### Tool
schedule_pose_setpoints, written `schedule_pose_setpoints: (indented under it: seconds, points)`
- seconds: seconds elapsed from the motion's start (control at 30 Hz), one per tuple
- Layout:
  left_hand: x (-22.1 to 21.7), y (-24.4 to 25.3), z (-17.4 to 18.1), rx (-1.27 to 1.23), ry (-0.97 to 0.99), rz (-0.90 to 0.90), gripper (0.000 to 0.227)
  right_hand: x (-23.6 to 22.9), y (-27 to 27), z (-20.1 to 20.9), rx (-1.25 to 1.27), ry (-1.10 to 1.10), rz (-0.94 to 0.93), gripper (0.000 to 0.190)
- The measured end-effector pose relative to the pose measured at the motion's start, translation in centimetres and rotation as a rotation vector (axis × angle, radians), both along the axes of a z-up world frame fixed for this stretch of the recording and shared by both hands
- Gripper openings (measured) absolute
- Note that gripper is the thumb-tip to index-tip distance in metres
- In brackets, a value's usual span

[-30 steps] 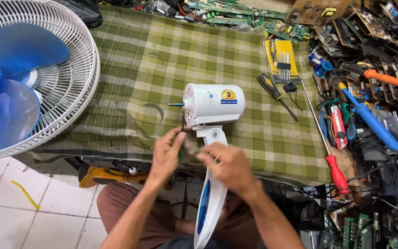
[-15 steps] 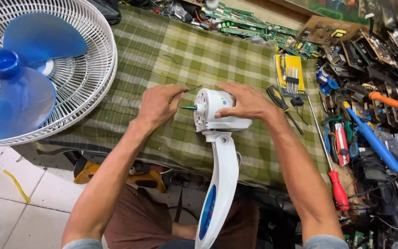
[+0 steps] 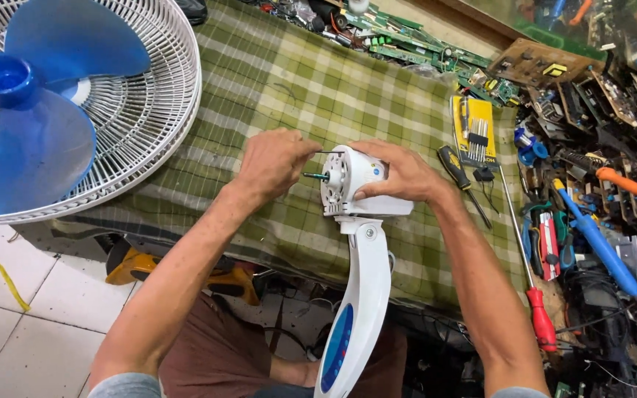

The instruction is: The person disassembles a white electric fan by using a screwdriver to remove screws from the motor housing and control panel. They separate the motor casing and remove the internal components, placing the parts on the workbench.

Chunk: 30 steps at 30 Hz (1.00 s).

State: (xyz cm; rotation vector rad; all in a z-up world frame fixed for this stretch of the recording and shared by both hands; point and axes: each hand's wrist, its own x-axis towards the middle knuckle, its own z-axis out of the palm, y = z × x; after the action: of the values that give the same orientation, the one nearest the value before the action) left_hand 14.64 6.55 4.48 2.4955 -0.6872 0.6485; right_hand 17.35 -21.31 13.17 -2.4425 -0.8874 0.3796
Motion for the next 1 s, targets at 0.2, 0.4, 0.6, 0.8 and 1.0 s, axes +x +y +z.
schedule_pose_setpoints:
  seconds: [0.2,0.4,0.6,0.8,1.0]
  points:
    - [0.8,-0.9,-0.3,0.154,-0.161,0.079,0.023,0.0,-0.2,-0.5,0.021,-0.045,0.01,0.087]
    - [1.2,-2.5,-0.3,0.344,-0.156,0.17,0.021,0.3,-0.6,-1.4,0.036,-0.085,0.016,0.087]
    - [2.0,-1.4,1.7,0.201,-0.066,-0.041,0.016,0.0,-0.5,-1.5,0.083,-0.098,0.026,0.086]
    - [5.9,0.4,2.1,-0.118,0.252,-0.399,0.013,-0.3,-0.5,-1.5,0.115,-0.14,0.042,0.085]
    - [6.5,-1.8,1.6,-0.294,0.398,-0.362,0.028,-0.5,-0.7,-1.9,0.121,-0.218,0.06,0.085]
